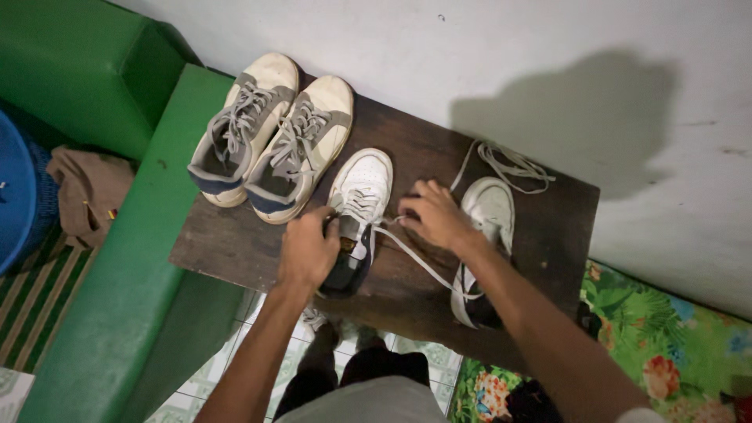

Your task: The person removes the laces from a white sneaker and then re-laces it by threading the laces through the eyelets and tying a knot. The task is performed on a wooden table with other shoes nearby.

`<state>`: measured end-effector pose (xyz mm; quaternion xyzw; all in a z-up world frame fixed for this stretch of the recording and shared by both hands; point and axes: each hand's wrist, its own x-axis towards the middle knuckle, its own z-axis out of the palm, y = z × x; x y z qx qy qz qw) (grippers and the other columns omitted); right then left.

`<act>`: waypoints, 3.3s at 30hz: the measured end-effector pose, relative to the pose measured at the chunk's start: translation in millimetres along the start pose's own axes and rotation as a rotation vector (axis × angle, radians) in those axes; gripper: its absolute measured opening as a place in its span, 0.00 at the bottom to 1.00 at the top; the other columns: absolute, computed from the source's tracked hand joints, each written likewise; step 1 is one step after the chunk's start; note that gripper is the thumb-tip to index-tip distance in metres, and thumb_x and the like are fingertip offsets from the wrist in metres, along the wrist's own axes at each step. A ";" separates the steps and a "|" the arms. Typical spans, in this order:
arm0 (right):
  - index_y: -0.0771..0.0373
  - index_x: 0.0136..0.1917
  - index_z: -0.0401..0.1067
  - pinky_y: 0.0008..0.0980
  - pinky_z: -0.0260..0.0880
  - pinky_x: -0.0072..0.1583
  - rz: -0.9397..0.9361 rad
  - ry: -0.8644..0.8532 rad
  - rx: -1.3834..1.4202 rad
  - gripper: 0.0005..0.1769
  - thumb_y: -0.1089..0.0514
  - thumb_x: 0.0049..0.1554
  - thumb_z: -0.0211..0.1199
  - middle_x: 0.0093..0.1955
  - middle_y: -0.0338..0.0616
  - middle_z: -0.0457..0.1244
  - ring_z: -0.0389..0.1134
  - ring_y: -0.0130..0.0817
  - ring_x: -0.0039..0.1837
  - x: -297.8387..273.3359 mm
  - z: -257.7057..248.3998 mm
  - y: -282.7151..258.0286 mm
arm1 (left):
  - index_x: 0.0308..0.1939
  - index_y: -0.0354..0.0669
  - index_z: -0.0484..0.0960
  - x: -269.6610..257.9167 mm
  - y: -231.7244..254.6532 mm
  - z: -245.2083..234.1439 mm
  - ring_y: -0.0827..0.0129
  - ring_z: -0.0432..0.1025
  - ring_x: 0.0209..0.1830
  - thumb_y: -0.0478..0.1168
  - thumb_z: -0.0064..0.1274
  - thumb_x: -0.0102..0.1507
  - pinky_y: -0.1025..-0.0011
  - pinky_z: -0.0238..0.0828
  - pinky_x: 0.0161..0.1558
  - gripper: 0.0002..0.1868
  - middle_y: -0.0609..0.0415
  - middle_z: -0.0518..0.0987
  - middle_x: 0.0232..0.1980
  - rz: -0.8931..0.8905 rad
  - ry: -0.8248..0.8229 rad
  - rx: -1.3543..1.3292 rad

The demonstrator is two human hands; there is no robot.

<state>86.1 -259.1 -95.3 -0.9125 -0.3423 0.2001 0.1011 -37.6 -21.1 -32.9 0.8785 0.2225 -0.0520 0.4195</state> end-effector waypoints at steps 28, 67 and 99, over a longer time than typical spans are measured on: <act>0.70 0.72 0.65 0.39 0.73 0.64 0.251 0.825 1.152 0.24 0.70 0.62 0.55 0.73 0.56 0.63 0.71 0.42 0.60 -233.5 -222.5 -29.2 | 0.44 0.37 0.88 37.5 -29.5 21.0 0.52 0.82 0.43 0.39 0.64 0.55 0.62 0.76 0.49 0.15 0.39 0.85 0.41 0.244 -0.060 -0.084; 0.70 0.52 0.75 0.26 0.72 0.43 0.185 0.179 0.717 0.08 0.66 0.59 0.60 0.41 0.46 0.73 0.73 0.25 0.41 -0.9 -42.8 -122.2 | 0.50 0.38 0.85 56.5 -68.8 24.2 0.80 0.71 0.28 0.34 0.55 0.65 0.77 0.69 0.27 0.11 0.59 0.83 0.34 -0.020 -0.411 -0.720; 0.65 0.48 0.80 0.30 0.74 0.45 0.214 0.269 0.446 0.11 0.62 0.50 0.68 0.38 0.51 0.72 0.77 0.34 0.40 11.5 -35.8 -126.6 | 0.55 0.36 0.83 55.7 -62.8 19.6 0.74 0.78 0.44 0.31 0.47 0.64 0.75 0.71 0.49 0.17 0.53 0.86 0.45 0.222 -0.343 -0.564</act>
